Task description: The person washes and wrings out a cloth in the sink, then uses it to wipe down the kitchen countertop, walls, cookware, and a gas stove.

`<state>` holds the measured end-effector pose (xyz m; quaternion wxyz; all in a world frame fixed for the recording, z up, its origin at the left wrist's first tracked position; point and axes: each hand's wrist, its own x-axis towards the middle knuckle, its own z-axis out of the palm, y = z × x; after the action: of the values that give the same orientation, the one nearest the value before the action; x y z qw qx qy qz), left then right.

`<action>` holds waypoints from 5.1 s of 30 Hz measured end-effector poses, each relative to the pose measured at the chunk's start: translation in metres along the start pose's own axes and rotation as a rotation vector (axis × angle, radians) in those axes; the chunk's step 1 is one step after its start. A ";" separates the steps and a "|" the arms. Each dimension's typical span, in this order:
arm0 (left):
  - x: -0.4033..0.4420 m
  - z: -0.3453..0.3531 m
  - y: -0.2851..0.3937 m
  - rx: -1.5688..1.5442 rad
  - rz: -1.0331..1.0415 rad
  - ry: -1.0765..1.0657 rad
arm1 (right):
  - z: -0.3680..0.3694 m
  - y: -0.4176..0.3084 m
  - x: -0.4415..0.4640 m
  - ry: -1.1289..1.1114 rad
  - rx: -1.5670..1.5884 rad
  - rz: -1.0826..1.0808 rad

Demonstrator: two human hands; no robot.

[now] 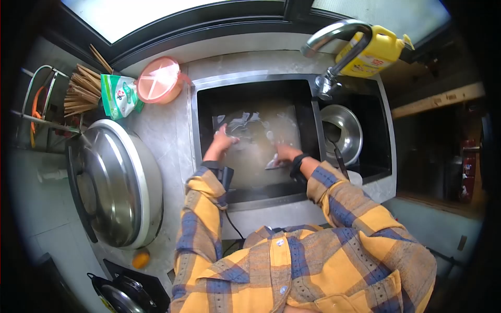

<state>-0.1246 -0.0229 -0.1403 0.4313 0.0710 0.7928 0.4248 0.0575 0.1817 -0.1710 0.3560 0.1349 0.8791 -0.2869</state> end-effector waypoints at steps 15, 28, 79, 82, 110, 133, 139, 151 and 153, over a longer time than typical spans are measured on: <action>0.078 0.074 -0.056 0.093 -0.130 -0.111 | -0.037 -0.028 0.074 0.681 0.205 0.260; 0.015 0.063 0.027 -1.088 -0.271 -0.135 | -0.042 -0.118 0.015 0.762 0.731 -0.198; -0.045 0.347 0.418 -1.334 -0.026 -0.667 | -0.514 0.198 -0.262 1.049 -0.032 -0.036; -0.036 0.361 0.433 -1.371 -0.052 -0.695 | -0.509 0.198 -0.261 1.003 0.415 -0.010; -0.006 0.372 0.501 -1.565 -0.001 -0.834 | -0.487 0.236 -0.210 1.094 -0.429 -0.060; -0.163 0.095 0.179 -1.138 0.014 -0.280 | -0.268 0.034 -0.257 0.799 0.757 -0.568; -0.133 0.045 0.078 -1.285 -0.090 -0.076 | -0.175 -0.063 -0.135 0.032 0.494 -0.523; -0.063 0.036 -0.011 -1.246 -0.306 0.051 | -0.054 -0.054 0.065 0.442 0.246 -0.064; -0.061 0.038 -0.005 -1.176 -0.491 0.151 | -0.028 -0.072 0.080 0.493 0.242 0.013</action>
<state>-0.0571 -0.0320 -0.1166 0.4259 -0.3913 0.4490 0.6811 -0.0465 0.1443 -0.1816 0.1142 0.2479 0.8976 -0.3461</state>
